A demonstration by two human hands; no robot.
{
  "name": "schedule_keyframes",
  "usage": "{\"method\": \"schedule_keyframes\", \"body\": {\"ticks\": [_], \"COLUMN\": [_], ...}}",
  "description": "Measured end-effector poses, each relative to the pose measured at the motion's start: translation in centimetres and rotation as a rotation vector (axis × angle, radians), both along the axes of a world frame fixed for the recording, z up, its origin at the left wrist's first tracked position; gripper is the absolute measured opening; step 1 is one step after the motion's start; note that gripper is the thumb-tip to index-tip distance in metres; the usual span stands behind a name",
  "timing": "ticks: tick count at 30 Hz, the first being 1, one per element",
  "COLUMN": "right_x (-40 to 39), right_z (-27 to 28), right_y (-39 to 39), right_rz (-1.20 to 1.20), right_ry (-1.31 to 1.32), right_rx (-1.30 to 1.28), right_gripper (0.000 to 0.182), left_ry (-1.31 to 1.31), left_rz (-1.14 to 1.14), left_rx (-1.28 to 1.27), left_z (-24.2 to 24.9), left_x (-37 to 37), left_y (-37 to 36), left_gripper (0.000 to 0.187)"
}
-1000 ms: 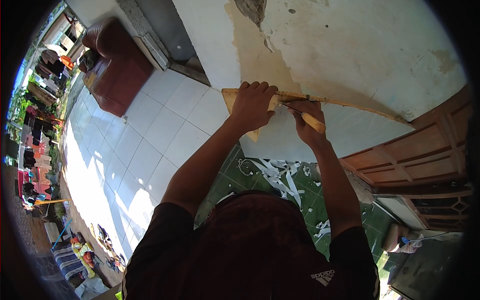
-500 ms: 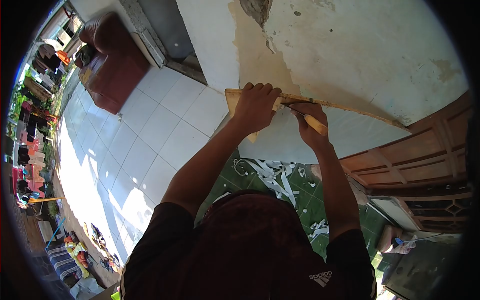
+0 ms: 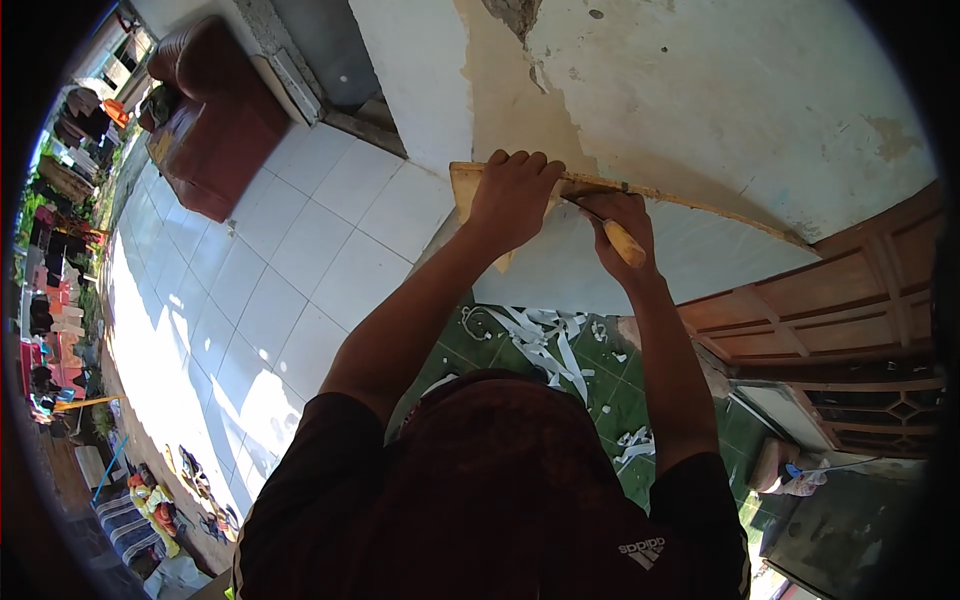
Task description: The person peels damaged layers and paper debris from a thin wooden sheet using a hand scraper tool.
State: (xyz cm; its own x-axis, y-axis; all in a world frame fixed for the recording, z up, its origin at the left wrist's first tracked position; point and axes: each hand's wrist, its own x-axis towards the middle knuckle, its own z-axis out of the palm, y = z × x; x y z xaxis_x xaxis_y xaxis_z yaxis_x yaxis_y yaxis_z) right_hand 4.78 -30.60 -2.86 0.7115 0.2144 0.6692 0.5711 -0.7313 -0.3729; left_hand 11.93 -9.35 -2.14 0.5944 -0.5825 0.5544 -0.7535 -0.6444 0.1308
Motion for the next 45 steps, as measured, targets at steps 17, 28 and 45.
{"method": "schedule_keyframes", "body": {"ticks": [17,28,45], "right_x": [3.0,5.2,0.0], "right_z": [7.1,4.3,-0.1], "right_y": [-10.9,-13.8,-2.2], "right_rz": [-0.570,-0.745,0.023], "right_ry": [0.086,0.150,0.026], "right_rx": [0.615,0.522,0.112], "right_gripper": [0.044,0.055,0.026], "left_ry": [-0.244,-0.228,0.031], "left_rz": [-0.245,-0.187,-0.207], "left_rx": [-0.137,-0.067,-0.112], "left_z": [-2.1,-2.2,-1.0], "left_x": [1.4,1.4,0.4], "left_y": [1.6,1.2,2.0], "left_gripper": [0.023,0.017,0.032]}}
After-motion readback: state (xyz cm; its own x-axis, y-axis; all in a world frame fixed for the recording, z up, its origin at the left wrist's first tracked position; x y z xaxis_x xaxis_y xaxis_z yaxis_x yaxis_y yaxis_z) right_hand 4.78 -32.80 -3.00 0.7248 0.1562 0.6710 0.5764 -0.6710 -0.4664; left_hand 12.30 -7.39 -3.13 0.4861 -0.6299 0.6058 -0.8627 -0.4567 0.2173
